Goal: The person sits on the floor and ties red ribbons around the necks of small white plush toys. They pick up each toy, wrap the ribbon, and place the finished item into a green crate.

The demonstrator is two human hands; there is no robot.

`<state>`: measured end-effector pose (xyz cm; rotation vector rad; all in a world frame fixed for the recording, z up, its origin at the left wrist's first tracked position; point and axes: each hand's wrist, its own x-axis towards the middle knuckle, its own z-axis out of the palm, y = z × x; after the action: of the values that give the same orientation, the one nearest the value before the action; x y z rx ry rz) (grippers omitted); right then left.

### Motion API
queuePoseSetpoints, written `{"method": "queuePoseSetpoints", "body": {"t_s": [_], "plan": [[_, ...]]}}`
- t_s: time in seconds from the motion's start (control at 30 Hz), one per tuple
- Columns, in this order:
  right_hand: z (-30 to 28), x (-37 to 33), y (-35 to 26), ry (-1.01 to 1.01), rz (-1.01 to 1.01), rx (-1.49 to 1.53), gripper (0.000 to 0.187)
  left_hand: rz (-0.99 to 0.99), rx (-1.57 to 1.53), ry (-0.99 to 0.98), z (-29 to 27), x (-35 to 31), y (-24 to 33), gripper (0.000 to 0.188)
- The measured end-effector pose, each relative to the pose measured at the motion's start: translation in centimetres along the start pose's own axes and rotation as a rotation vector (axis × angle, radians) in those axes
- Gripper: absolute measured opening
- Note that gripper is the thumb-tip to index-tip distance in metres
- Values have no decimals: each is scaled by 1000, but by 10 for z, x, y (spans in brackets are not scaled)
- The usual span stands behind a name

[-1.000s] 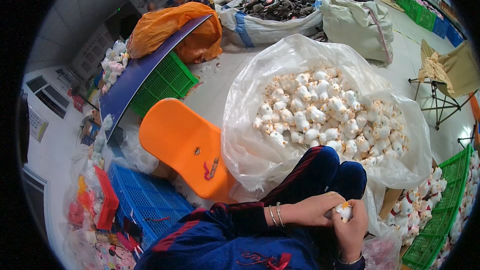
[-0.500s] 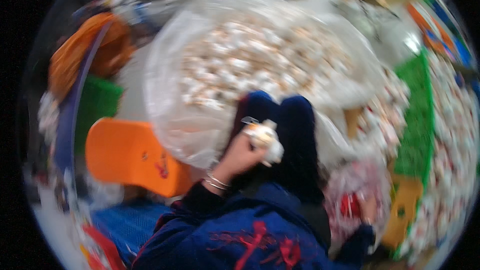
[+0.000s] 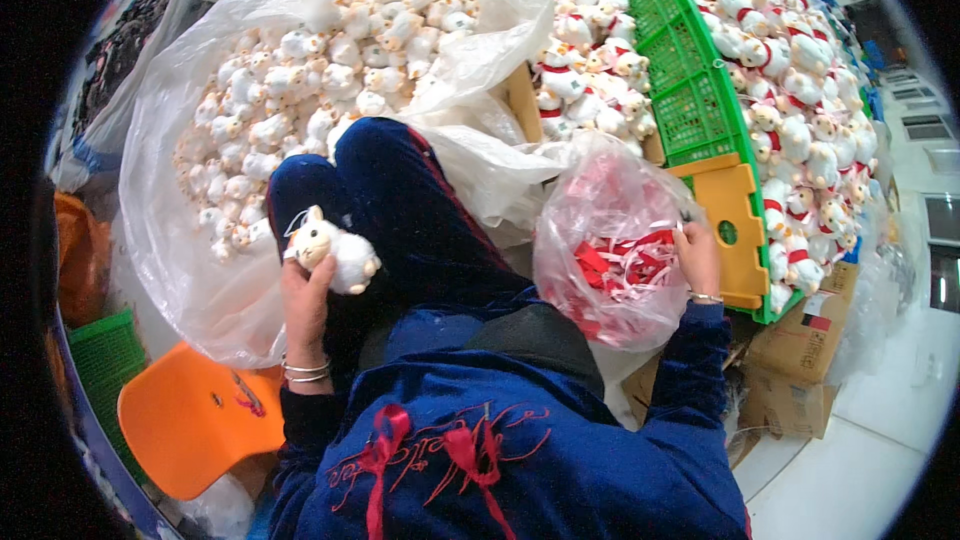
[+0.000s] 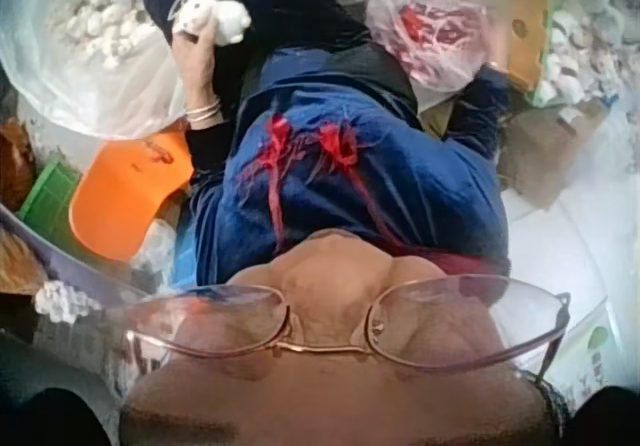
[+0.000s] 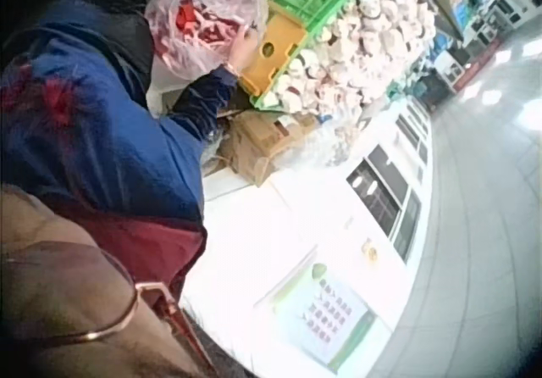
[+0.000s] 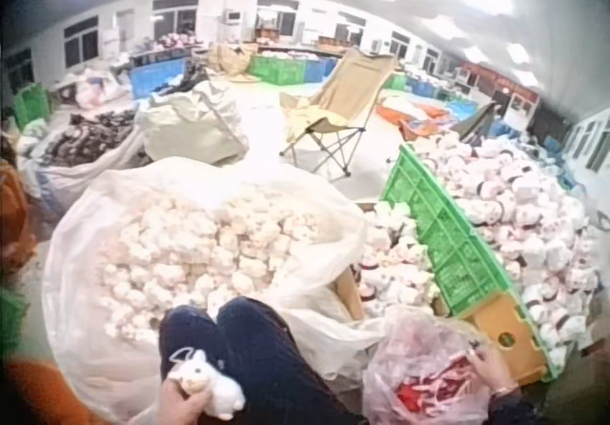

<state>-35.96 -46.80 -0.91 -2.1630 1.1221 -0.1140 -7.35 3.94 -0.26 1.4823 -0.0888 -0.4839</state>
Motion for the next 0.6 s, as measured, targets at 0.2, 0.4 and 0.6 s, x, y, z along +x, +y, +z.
{"method": "queuePoseSetpoints", "body": {"t_s": [0.2,0.4,0.6], "plan": [[-34,-1,-52,-73,9,409,23,-8,-17,28,-5,3,-7,50],[-38,11,-56,-136,8,15,19,-18,-19,-3,-8,4,-16,48],[-49,6,-83,-72,26,155,29,-9,13,39,-15,1,-18,47]]}}
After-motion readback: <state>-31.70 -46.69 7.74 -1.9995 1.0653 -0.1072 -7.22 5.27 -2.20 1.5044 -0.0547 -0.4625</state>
